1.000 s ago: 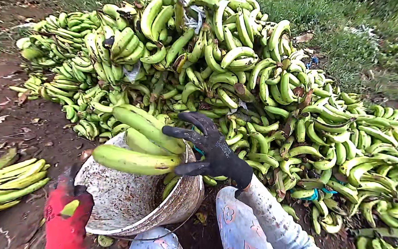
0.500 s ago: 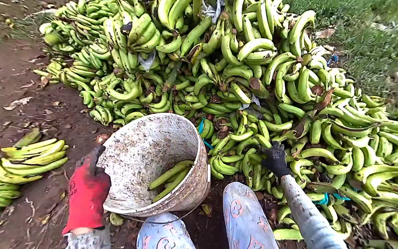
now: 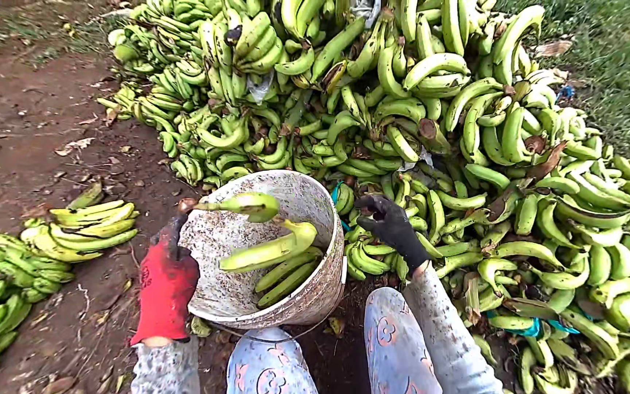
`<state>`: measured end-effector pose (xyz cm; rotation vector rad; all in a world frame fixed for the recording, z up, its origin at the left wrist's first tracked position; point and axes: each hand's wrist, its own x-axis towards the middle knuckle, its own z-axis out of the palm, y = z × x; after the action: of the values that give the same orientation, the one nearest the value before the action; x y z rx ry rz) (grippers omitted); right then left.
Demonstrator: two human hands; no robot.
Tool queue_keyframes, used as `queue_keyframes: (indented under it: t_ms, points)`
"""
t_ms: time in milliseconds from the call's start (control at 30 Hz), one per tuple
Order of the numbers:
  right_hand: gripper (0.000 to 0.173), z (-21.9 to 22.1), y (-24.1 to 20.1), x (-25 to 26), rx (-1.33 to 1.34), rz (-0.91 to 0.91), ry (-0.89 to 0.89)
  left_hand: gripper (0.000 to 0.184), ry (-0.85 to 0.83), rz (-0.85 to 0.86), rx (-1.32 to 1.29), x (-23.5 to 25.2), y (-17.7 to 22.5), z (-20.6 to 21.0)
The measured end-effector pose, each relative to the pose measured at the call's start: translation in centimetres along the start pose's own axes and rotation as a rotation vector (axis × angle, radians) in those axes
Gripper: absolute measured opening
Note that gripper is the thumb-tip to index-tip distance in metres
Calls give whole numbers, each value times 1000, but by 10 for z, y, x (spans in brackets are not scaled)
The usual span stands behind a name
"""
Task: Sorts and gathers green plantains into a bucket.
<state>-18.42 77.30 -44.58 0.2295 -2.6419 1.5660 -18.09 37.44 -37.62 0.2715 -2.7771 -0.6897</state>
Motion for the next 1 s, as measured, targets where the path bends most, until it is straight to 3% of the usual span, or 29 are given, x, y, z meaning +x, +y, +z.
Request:
queue_keyframes:
  t_ms: [67,100,167,233,367,433,533,600,667,733,800,867,900,933,967,1000]
  points:
    - [103,60,76,-3,-361,444,-304,54,-7,4,11,1,-3,0]
    - [123,89,98,-5,-462,574,-417,54,-11,15,8,3,-5,1]
    - [137,120,115,-5,-571,643,-491,55,-22,45,8,7,-8,1]
    - [129,123,117,-2,-594,582,-492,55,-36,63,13,8,-10,1]
    - [88,98,97,-14,-460,512,-448,54,-32,49,-4,6,-7,1]
    - [80,81,70,-16,-335,550,-283,54,-24,49,-10,3,-1,-1]
    - [79,38,12,-16,-68,496,150,53,-14,77,-28,-2,0,-1]
    - [78,10,-33,-12,-58,283,390,54,-4,91,-26,-5,-1,1]
    - [79,-5,-79,-3,-247,-35,532,55,3,99,-12,-8,-5,2]
    - [72,-16,-129,9,-490,-332,474,56,18,119,-30,-12,-8,5]
    - [69,-24,-158,18,-535,-605,178,56,32,121,-91,-19,-4,5]
    - [57,-36,-138,27,-216,-761,-192,57,46,95,-128,-26,0,3]
    - [46,-43,-109,29,-9,-729,-275,59,49,87,-136,-28,0,2]
    - [41,-50,-69,28,79,-596,-240,60,50,79,-137,-31,1,3]
    - [47,-54,-24,26,-38,-394,-114,60,55,85,-136,-34,1,4]
    - [68,-52,20,30,-297,-151,-44,61,61,104,-125,-37,-1,6]
